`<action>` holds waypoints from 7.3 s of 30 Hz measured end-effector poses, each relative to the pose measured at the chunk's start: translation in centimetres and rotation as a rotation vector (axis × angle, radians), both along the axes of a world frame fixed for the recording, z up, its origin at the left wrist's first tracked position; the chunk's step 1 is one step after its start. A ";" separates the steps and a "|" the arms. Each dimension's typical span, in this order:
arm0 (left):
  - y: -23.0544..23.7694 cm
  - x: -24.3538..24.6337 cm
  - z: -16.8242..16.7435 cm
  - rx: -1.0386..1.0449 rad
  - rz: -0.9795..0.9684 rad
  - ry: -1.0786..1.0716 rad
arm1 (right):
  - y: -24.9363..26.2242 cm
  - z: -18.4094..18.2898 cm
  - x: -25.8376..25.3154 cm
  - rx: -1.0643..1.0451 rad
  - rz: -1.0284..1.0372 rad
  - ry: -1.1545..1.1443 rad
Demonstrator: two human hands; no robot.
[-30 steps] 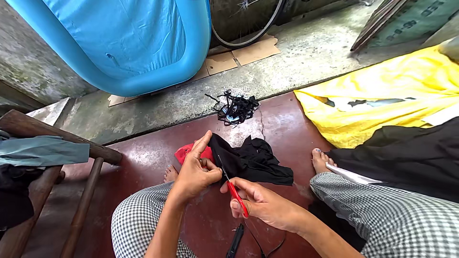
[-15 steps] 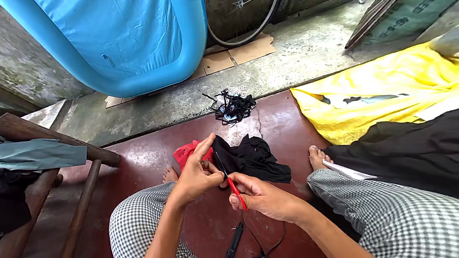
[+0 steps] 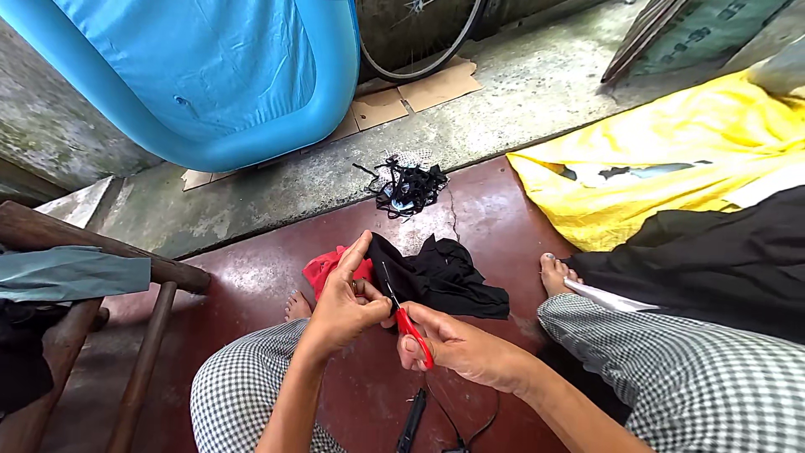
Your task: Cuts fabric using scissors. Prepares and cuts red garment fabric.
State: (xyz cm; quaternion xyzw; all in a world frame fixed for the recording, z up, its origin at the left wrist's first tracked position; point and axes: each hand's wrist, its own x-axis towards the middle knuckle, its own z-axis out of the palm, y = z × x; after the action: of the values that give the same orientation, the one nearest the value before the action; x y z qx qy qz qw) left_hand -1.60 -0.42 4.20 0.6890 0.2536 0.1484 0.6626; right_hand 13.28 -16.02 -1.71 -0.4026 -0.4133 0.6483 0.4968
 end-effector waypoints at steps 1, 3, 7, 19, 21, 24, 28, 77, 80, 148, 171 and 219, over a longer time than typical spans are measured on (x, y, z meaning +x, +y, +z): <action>0.0 0.0 0.0 0.003 -0.003 -0.003 | 0.0 0.0 0.0 -0.005 -0.001 -0.008; 0.1 0.0 -0.1 0.009 -0.012 -0.009 | -0.1 0.0 0.0 -0.020 -0.015 -0.014; 0.2 0.0 -0.2 0.024 -0.006 0.008 | 0.1 -0.4 -0.4 -0.029 -0.115 -0.027; 0.0 0.3 -0.7 -0.023 -0.035 0.031 | 0.1 -0.4 -0.4 -0.035 -0.176 -0.026; 0.0 0.3 -0.7 -0.031 -0.022 0.021 | 0.2 -0.5 -0.6 -0.044 -0.211 0.013; 0.0 0.3 -0.7 -0.058 -0.032 0.019 | 0.3 -0.6 -0.6 -0.046 -0.204 0.037; -0.1 0.2 -0.8 -0.101 -0.079 0.016 | 0.3 -0.4 0.0 -0.065 -0.187 0.020; 1.7 0.3 -1.2 -0.004 0.089 -0.031 | -1.0 -0.6 -0.3 -0.140 -0.137 -0.209; 1.7 0.0 -0.4 -0.027 0.049 -0.045 | -1.0 -0.1 0.3 -0.091 -0.058 -0.071; 1.5 0.3 -0.2 -0.062 -0.244 -0.041 | -0.9 0.9 -0.7 0.018 -0.179 0.193; 1.2 0.7 -1.9 -0.089 -0.286 -0.081 | -0.1 0.7 -0.1 -0.032 -0.249 0.180; 1.7 1.4 -3.3 0.072 0.101 -0.060 | -0.5 0.2 0.4 -0.217 -0.224 -0.177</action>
State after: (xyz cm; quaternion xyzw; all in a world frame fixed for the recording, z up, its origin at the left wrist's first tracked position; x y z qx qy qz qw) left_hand -0.25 1.30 0.88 0.6938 0.2626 0.2113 0.6364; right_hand 13.70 -16.49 -1.54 -0.5528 -0.3359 0.5917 0.4811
